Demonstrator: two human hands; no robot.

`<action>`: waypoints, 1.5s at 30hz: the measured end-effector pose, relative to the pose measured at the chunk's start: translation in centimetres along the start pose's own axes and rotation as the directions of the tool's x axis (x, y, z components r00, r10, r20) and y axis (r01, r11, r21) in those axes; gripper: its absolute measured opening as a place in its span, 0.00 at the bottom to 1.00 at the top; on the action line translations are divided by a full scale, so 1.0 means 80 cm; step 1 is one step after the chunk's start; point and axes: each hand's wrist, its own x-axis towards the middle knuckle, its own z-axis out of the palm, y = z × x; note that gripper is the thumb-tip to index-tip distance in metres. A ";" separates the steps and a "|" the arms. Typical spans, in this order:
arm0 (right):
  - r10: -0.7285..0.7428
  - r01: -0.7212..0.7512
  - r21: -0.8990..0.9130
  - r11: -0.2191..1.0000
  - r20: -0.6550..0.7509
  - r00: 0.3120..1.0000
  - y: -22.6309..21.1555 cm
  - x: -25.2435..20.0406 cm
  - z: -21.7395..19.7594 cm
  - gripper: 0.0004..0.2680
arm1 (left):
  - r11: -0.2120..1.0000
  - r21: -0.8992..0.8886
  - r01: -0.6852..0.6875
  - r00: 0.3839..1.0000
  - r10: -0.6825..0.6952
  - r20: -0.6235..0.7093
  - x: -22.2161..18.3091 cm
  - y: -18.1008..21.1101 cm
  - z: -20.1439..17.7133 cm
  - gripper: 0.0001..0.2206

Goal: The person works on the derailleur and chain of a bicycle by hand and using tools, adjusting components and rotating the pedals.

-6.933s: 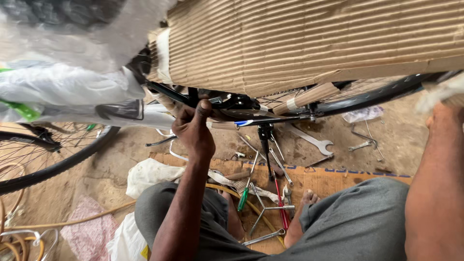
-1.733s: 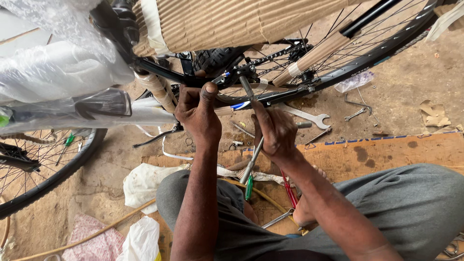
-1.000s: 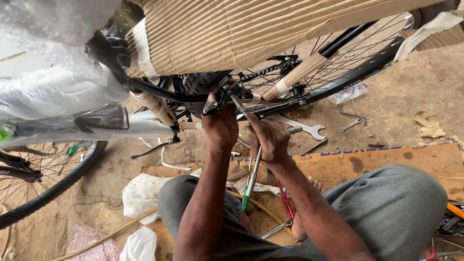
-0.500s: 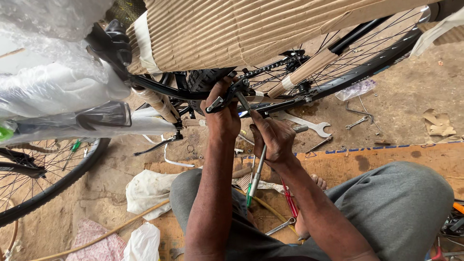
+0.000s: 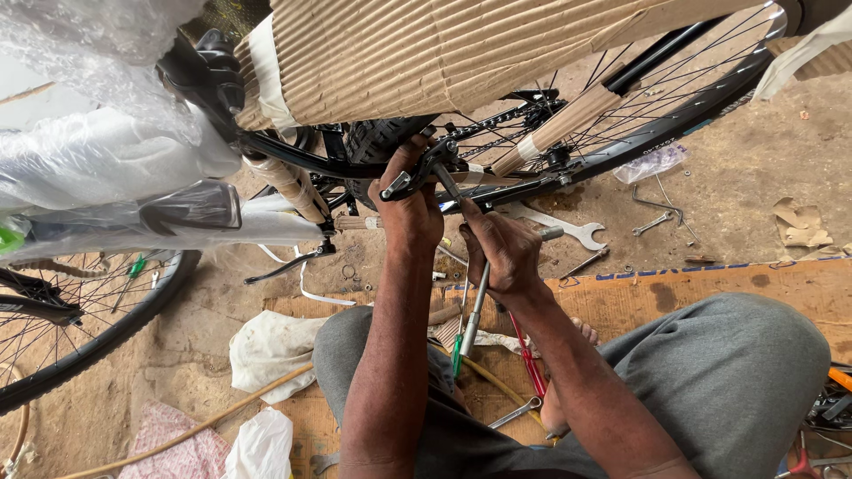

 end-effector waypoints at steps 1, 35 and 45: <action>-0.001 0.001 -0.001 1.000 -0.001 1.000 0.000 -0.001 -0.001 0.20 | 1.000 0.006 -0.002 1.000 0.002 0.008 -0.001 0.001 0.001 0.10; -0.061 0.063 0.018 0.998 -0.068 0.996 0.020 0.000 -0.009 0.15 | -0.619 0.291 -0.729 0.506 -0.202 0.838 -0.028 0.172 -0.019 0.06; -0.061 0.065 0.033 0.997 -0.097 0.993 0.028 -0.006 0.002 0.18 | -0.612 -0.556 -0.562 -0.084 -0.627 0.774 0.026 0.169 0.092 0.05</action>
